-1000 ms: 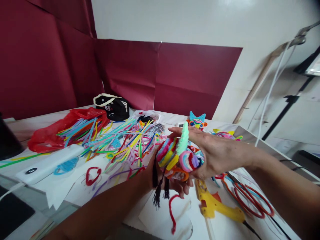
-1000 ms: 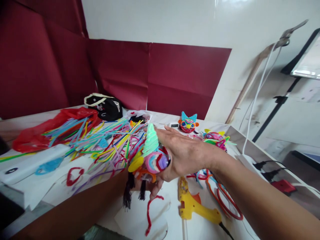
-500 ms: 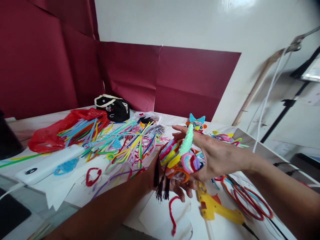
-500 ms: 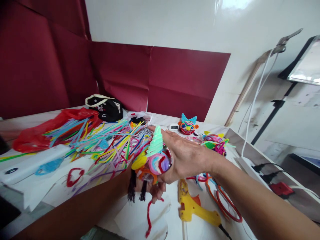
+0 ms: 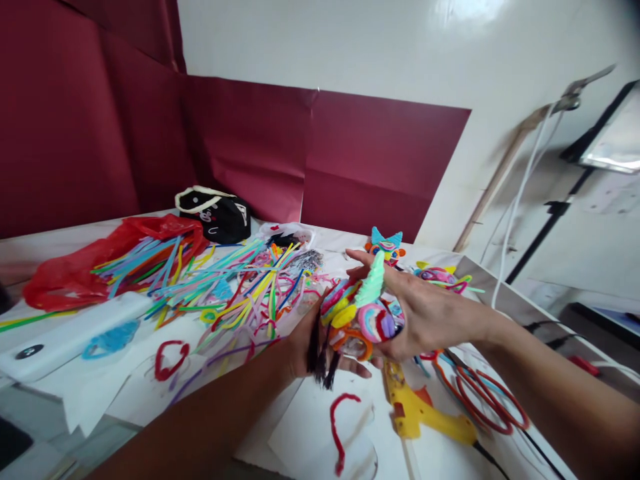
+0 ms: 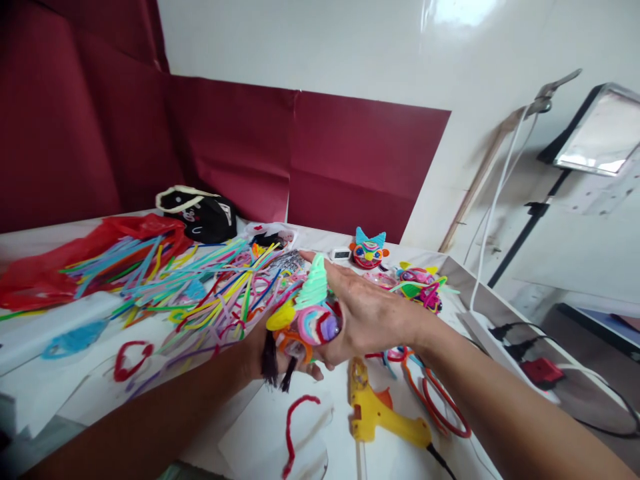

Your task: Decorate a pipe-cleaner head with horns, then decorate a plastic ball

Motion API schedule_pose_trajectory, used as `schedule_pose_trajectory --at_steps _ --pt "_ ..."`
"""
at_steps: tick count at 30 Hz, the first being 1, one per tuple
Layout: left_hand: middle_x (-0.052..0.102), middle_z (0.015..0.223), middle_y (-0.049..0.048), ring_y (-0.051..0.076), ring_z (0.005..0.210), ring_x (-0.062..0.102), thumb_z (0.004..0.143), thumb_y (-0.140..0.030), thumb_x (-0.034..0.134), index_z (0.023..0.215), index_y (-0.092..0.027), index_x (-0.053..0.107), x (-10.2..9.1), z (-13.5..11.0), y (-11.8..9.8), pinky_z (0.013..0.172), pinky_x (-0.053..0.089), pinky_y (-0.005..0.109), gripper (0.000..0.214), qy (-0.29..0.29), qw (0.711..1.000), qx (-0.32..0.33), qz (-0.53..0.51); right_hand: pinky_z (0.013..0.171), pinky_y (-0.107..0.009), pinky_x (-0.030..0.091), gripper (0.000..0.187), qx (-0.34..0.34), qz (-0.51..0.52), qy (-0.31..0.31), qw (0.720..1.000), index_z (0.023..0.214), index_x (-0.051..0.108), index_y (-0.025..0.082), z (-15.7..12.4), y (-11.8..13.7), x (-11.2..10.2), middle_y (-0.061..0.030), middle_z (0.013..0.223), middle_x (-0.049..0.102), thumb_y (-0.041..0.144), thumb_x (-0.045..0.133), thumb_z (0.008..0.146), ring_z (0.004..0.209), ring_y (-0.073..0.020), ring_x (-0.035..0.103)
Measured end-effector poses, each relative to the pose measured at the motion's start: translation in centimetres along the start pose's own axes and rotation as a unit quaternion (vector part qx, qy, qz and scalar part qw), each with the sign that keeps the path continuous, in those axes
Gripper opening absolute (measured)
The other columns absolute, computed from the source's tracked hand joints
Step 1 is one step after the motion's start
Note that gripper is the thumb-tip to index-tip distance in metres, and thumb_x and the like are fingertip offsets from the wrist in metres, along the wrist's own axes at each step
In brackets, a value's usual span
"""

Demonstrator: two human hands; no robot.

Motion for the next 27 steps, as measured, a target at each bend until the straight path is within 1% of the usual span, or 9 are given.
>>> schedule_pose_trajectory --at_steps 3,6,8,11,13,16,19,23,27 --pt "0.074 0.097 0.0152 0.034 0.093 0.067 0.083 -0.075 0.035 0.116 -0.014 0.066 -0.7 0.2 -0.2 0.084 0.046 0.051 0.076 -0.045 0.999 0.023 -0.013 0.108 -0.04 0.04 0.113 0.0 0.013 -0.007 1.0 0.154 0.014 0.017 -0.1 -0.2 0.1 -0.0152 0.146 0.046 0.024 0.076 0.061 0.129 -0.0299 0.05" --pt "0.073 0.1 0.0155 0.033 0.094 0.067 0.082 -0.074 0.041 0.12 -0.014 0.064 -1.1 0.3 -0.4 0.086 0.046 0.052 0.074 -0.066 0.997 0.043 -0.026 0.103 -0.038 0.044 0.112 0.012 0.026 -0.005 1.0 0.155 0.011 0.017 -0.2 -0.9 0.4 -0.014 0.143 0.05 0.025 0.075 0.063 0.125 -0.0291 0.053" --pt "0.073 0.099 0.014 0.031 0.094 0.067 0.083 -0.071 0.045 0.121 -0.015 0.063 -1.4 0.4 -0.7 0.086 0.048 0.048 0.07 -0.091 0.993 0.067 -0.022 0.102 -0.038 0.044 0.11 0.026 0.028 -0.004 0.999 0.154 0.012 0.017 -0.3 -1.6 0.5 -0.014 0.14 0.052 0.024 0.073 0.063 0.122 -0.0292 0.055" --pt "0.073 0.096 0.0103 0.027 0.093 0.068 0.085 -0.063 0.049 0.117 -0.018 0.065 -2.1 0.3 -1.4 0.082 0.05 0.039 0.058 -0.161 0.981 0.112 0.012 0.104 -0.042 0.043 0.111 0.055 0.02 -0.01 0.998 0.154 0.013 0.016 -0.6 -2.7 0.3 -0.0145 0.137 0.054 0.026 0.074 0.062 0.118 -0.0303 0.058" --pt "0.072 0.1 0.0097 0.026 0.098 0.066 0.085 -0.061 0.052 0.114 -0.017 0.066 -2.3 0.2 -2.2 0.082 0.05 0.035 0.054 -0.185 0.971 0.148 0.038 0.105 -0.045 0.041 0.114 0.087 0.01 -0.01 0.996 0.154 0.013 0.015 -0.8 -3.7 0.1 -0.0131 0.128 0.06 0.029 0.076 0.061 0.113 -0.0313 0.061" --pt "0.069 0.111 0.0096 0.026 0.108 0.061 0.081 -0.062 0.058 0.115 -0.018 0.063 -2.0 -0.2 -3.5 0.09 0.046 0.034 0.056 -0.187 0.955 0.22 0.073 0.104 -0.048 0.043 0.109 0.13 -0.005 0.002 0.992 0.153 0.018 0.015 -1.0 -4.9 -0.2 -0.0088 0.111 0.067 0.033 0.077 0.062 0.106 -0.0322 0.063" --pt "0.064 0.122 0.0108 0.028 0.117 0.056 0.073 -0.06 0.069 0.122 -0.019 0.057 -1.9 -0.8 -4.4 0.096 0.042 0.038 0.065 -0.196 0.931 0.274 0.141 0.101 -0.048 0.045 0.102 0.141 -0.025 0.012 0.99 0.148 0.027 0.013 -0.8 -5.5 -0.5 -0.0092 0.108 0.067 0.037 0.077 0.062 0.104 -0.033 0.063" --pt "0.054 0.135 0.0114 0.03 0.13 0.046 0.066 -0.044 0.081 0.13 -0.023 0.049 -1.4 -1.0 -4.4 0.104 0.036 0.04 0.075 -0.188 0.915 0.292 0.204 0.091 -0.048 0.05 0.098 0.169 -0.051 0.017 0.984 0.143 0.034 0.013 -0.2 -6.2 -0.4 -0.0088 0.102 0.067 0.042 0.078 0.061 0.095 -0.032 0.066" --pt "0.047 0.141 0.0121 0.031 0.133 0.042 0.064 -0.028 0.083 0.129 -0.022 0.048 -0.8 -0.9 -4.2 0.107 0.034 0.041 0.074 -0.186 0.899 0.3 0.258 0.09 -0.048 0.05 0.098 0.15 -0.034 0.01 0.988 0.144 0.034 0.014 0.7 -6.5 0.0 -0.0065 0.095 0.07 0.039 0.079 0.061 0.094 -0.031 0.066"
Point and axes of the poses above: each hand's wrist, its own z-axis towards the middle knuckle, its own x-axis out of the palm, y = z × x, the point moved 6 cm from there along z, towards the middle knuckle
